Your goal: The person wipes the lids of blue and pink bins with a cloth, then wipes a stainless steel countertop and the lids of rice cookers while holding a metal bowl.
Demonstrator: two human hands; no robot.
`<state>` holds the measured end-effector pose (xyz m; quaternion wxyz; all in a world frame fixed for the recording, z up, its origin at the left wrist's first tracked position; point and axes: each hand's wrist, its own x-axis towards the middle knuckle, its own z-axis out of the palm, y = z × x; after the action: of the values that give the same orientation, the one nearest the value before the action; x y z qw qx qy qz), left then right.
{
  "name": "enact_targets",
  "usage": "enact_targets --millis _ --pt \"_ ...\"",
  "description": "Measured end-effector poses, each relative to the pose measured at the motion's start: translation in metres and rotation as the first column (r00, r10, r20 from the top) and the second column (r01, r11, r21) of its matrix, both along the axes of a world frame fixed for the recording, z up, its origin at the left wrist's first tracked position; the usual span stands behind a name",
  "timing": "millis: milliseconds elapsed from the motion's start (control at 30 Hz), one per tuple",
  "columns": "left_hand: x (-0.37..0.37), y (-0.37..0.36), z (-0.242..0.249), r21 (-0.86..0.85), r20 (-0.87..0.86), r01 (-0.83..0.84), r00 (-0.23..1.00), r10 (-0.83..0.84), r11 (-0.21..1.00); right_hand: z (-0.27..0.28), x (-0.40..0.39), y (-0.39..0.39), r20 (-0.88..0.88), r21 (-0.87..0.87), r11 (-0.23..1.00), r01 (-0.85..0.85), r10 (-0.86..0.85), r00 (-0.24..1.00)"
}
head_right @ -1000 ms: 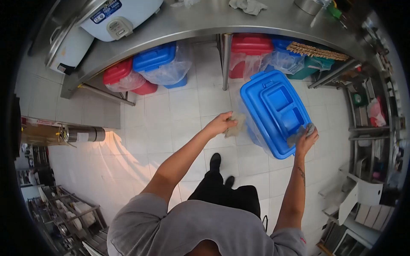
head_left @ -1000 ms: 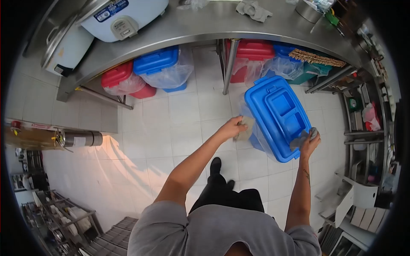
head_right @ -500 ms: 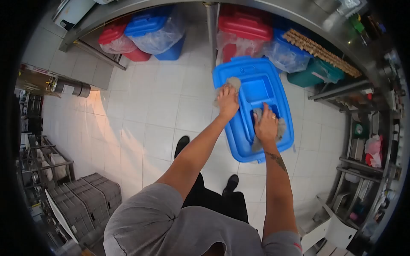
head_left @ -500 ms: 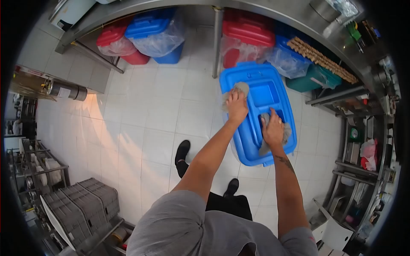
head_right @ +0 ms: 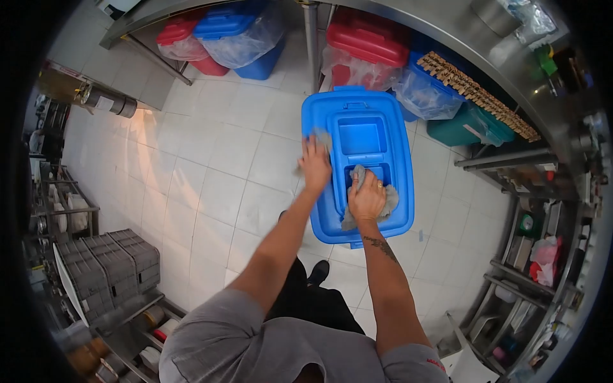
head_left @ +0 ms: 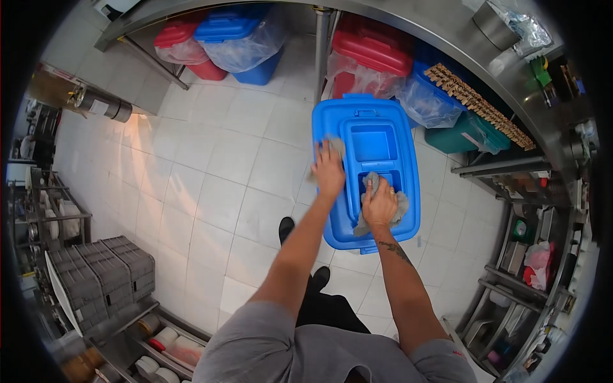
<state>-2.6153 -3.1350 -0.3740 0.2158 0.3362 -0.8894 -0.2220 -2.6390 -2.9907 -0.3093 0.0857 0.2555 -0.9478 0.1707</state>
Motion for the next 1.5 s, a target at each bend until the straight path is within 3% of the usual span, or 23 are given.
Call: enact_targets --millis 100,200,267,333,400,500,633,733,867,1033,1267,1367,1500 --pt "-0.067 -0.079 0.001 -0.111 0.021 -0.023 0.999 0.026 0.994 0.0 0.0 0.0 -0.043 -0.02 1.0 -0.024 0.023 0.999" --pt "-0.091 -0.116 0.006 0.19 0.005 -0.198 0.98 0.201 0.962 0.0 -0.002 0.001 -0.006 0.005 1.0 -0.015 0.015 1.0" --pt "-0.076 -0.105 0.012 0.423 0.071 -0.388 0.915 0.397 0.819 -0.001 -0.003 0.003 -0.03 0.016 1.0 -0.007 0.008 1.0" --pt "-0.046 -0.097 -0.027 0.46 -0.068 -0.269 0.94 0.335 0.846 -0.003 -0.001 0.002 -0.041 0.013 1.0 -0.013 0.014 0.999" --pt "-0.009 -0.072 -0.022 0.596 -0.205 -0.173 0.911 0.357 0.784 -0.003 0.001 0.003 -0.032 -0.003 1.0 -0.018 0.018 0.999" --pt "0.021 -0.061 -0.011 0.953 -0.151 -0.001 0.864 0.48 0.303 -0.003 0.001 0.002 -0.059 -0.029 0.999 -0.016 0.014 0.998" --pt "0.02 -0.076 -0.03 0.973 -0.197 0.231 0.867 0.458 -0.019 -0.006 0.003 0.001 -0.119 -0.071 0.997 -0.006 -0.002 0.993" --pt "0.034 -0.067 -0.041 0.914 -0.256 0.362 0.863 0.435 -0.181 -0.003 0.006 0.002 -0.089 -0.035 0.999 0.007 -0.01 0.996" --pt "0.058 -0.043 -0.035 0.932 -0.225 0.334 0.834 0.504 -0.137 0.0 0.01 -0.003 -0.068 -0.005 1.0 -0.015 0.014 0.998" --pt "0.11 -0.012 -0.033 0.906 -0.104 0.325 0.793 0.601 -0.272 0.0 0.016 0.006 -0.057 0.03 0.987 -0.159 0.161 0.985" --pt "0.192 0.016 -0.03 0.775 0.025 0.393 0.764 0.645 -0.495 0.016 0.026 -0.002 0.15 0.1 0.897 -0.43 0.413 0.898" --pt "0.198 0.009 -0.017 0.755 0.178 0.313 0.748 0.639 -0.577 0.015 0.023 -0.014 0.176 0.117 0.873 -0.473 0.451 0.875" --pt "0.182 -0.013 -0.012 0.831 0.237 0.243 0.659 0.714 -0.5 0.011 0.022 -0.041 0.139 0.098 0.894 -0.437 0.422 0.896"
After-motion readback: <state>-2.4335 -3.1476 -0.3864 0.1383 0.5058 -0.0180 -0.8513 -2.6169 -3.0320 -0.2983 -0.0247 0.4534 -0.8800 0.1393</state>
